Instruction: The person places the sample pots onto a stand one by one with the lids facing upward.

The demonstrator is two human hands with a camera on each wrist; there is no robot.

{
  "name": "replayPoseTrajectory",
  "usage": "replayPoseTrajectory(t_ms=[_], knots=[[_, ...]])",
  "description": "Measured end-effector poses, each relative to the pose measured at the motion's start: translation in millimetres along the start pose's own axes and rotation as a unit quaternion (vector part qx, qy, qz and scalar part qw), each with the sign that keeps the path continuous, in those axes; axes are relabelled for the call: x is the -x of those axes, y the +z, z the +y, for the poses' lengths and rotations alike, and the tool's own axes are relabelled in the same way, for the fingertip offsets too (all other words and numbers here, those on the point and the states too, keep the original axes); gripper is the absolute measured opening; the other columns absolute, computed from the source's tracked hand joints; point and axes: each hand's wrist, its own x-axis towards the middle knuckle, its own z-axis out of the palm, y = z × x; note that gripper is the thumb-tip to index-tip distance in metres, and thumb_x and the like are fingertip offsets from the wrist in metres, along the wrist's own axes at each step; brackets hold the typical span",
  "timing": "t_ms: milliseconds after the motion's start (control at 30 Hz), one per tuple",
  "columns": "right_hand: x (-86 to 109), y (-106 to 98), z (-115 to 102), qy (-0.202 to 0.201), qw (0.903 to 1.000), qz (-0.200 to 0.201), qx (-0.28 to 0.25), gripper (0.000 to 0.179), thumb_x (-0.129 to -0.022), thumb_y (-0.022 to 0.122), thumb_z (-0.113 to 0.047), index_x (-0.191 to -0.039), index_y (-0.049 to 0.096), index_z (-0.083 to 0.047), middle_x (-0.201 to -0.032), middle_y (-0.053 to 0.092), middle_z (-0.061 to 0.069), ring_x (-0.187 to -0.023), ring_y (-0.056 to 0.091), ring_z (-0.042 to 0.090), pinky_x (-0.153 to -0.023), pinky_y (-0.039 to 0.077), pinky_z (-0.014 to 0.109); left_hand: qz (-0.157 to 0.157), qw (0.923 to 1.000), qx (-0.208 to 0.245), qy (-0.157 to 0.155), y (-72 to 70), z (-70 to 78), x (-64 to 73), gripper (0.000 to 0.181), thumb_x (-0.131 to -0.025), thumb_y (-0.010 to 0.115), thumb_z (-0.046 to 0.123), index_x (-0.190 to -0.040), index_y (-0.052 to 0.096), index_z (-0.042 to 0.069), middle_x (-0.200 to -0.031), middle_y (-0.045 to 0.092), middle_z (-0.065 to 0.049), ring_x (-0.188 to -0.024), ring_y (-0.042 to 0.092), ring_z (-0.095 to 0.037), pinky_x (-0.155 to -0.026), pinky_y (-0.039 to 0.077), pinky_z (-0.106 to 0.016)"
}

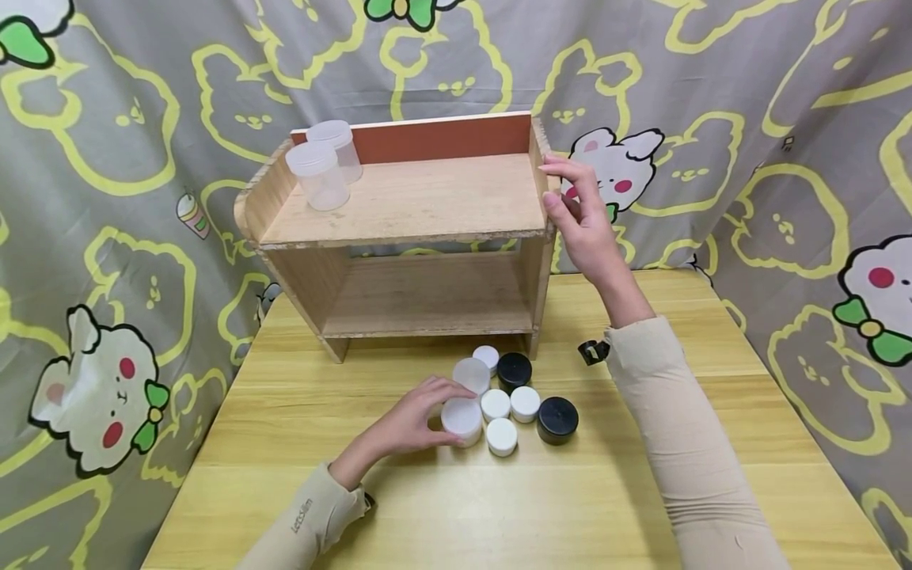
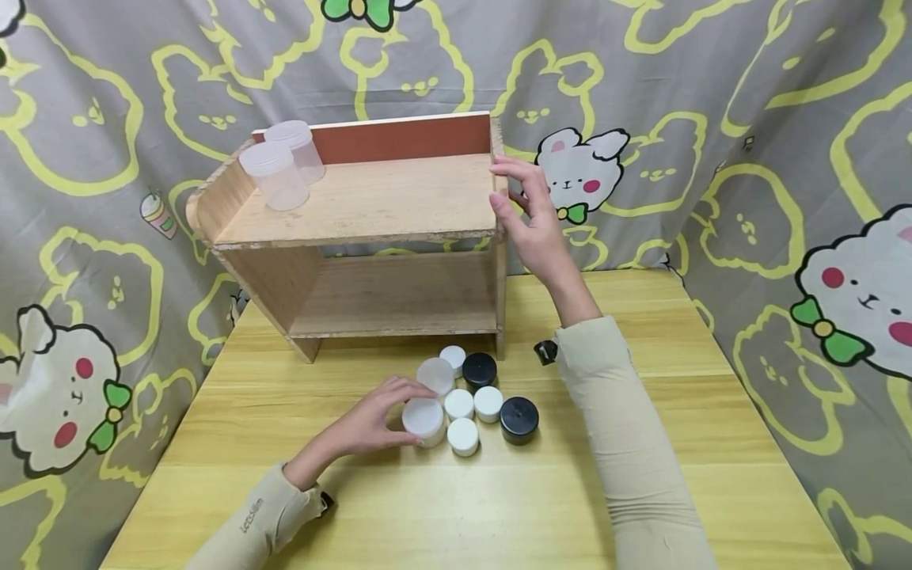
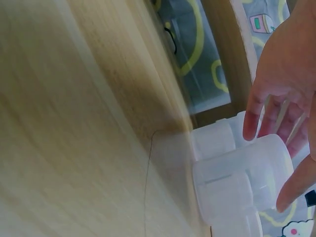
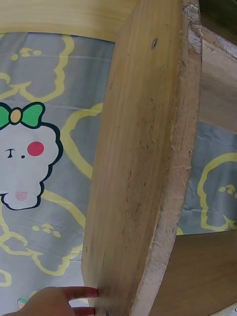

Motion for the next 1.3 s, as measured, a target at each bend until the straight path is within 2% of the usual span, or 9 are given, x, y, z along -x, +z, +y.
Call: replayPoseTrajectory(t_ms=[333,667,967,1300], knots=[[0.0,-0.1,-0.3,0.004,1.0,0.0,0.003,0.037,-0.106,0.055,-0.015,-0.141,0.052,-0.004,-0.157,0.044,0.0,-0.149,0.036,0.016,-0.117,0.036,0.043,-0.007,1.0,0.003,0.007,-2.2,0.7,-1.0,0.064,-0.076,0.093,0.027,-0.135,0.067,0.022,-0.137,0.064,0.004,-0.133,0.055,-0.021,-0.113,0.045,-0.051],[0.3,-0.9,0.3,0.002,1.0,-0.001,0.005,0.037,-0.106,0.055,-0.016,-0.141,0.051,-0.003,-0.157,0.044,-0.001,-0.15,0.036,0.016,-0.117,0.036,0.042,-0.013,0.9999,-0.001,0.0,-3.2,0.1,-2.1,0.064,-0.076,0.093,0.028,-0.134,0.068,0.022,-0.137,0.064,0.004,-0.134,0.055,-0.021,-0.114,0.045,-0.051],[0.9,0.1,0.4,0.003,1.0,0.0,0.001,0.037,-0.106,0.055,-0.016,-0.141,0.051,-0.003,-0.157,0.045,-0.001,-0.149,0.036,0.016,-0.116,0.037,0.042,-0.03,0.9995,-0.012,-0.005,-3.9,-0.2,-3.1,0.064,-0.076,0.093,0.03,-0.135,0.068,0.024,-0.136,0.064,0.004,-0.133,0.057,-0.02,-0.113,0.046,-0.047],[0.0,0.1,0.5,0.008,0.9999,0.001,0.01,0.037,-0.106,0.056,-0.018,-0.14,0.052,-0.004,-0.156,0.045,-0.001,-0.15,0.036,0.016,-0.117,0.036,0.042,-0.029,0.9995,-0.011,-0.008,-3.4,0.4,-2.5,0.064,-0.077,0.093,0.029,-0.135,0.068,0.023,-0.135,0.066,0.004,-0.132,0.058,-0.019,-0.112,0.048,-0.045]])
